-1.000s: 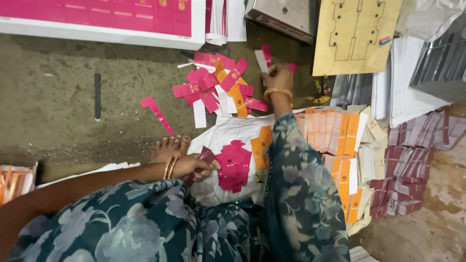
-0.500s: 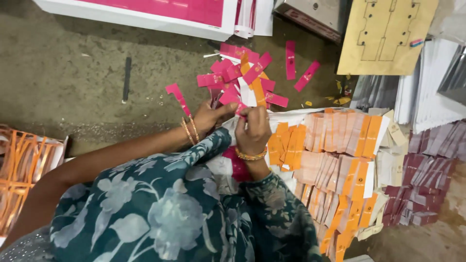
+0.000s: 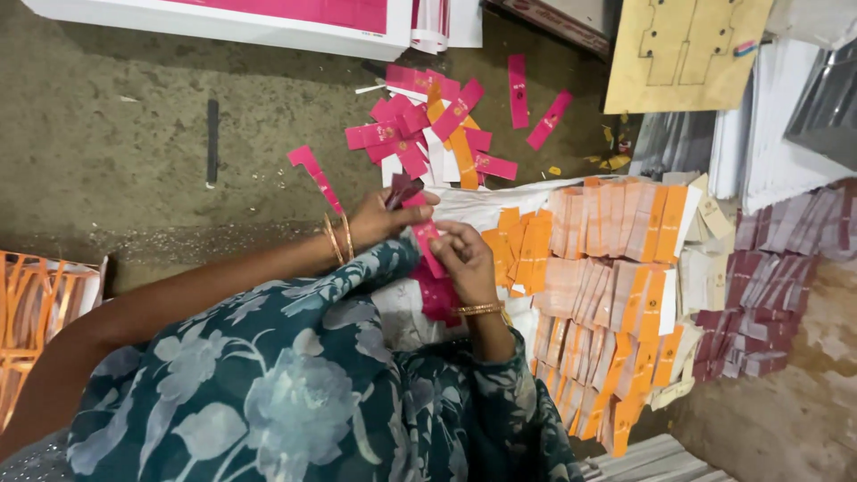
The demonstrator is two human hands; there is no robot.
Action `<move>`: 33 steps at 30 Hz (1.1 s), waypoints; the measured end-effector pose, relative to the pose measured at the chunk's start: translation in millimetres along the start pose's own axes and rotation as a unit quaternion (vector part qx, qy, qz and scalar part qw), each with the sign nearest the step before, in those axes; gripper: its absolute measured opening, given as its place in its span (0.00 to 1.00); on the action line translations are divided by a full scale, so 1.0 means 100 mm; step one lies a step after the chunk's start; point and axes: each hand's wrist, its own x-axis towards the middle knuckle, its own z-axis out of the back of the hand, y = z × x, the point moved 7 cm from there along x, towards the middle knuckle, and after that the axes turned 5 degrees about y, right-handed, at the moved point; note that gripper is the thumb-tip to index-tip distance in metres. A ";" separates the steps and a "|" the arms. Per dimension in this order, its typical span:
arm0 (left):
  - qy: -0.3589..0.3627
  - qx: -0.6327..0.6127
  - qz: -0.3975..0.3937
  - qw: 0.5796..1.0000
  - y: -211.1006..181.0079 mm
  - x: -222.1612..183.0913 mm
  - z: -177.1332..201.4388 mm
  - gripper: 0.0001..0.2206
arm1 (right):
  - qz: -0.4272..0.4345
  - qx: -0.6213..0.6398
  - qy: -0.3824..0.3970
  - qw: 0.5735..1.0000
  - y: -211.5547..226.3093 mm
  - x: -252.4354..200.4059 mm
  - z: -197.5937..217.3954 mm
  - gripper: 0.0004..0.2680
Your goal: Sorting and preparing small paper/cardboard packaging inserts or tags.
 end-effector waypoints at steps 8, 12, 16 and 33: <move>0.006 0.335 0.206 0.919 0.63 -0.28 0.14 0.46 | -0.063 -0.365 -0.145 0.917 -0.25 -0.41 0.59 0.09; 0.018 0.625 0.259 0.737 0.33 -0.67 0.16 0.64 | 0.062 -0.493 -0.147 0.855 0.11 -0.18 0.53 0.10; 0.006 0.689 0.188 0.700 0.61 -0.61 0.32 0.65 | 0.130 -0.554 -0.206 0.796 0.41 0.35 0.71 0.08; -0.045 0.717 0.109 0.687 0.82 -0.32 0.45 0.50 | 0.090 -0.481 -0.209 0.847 0.57 0.76 1.21 0.15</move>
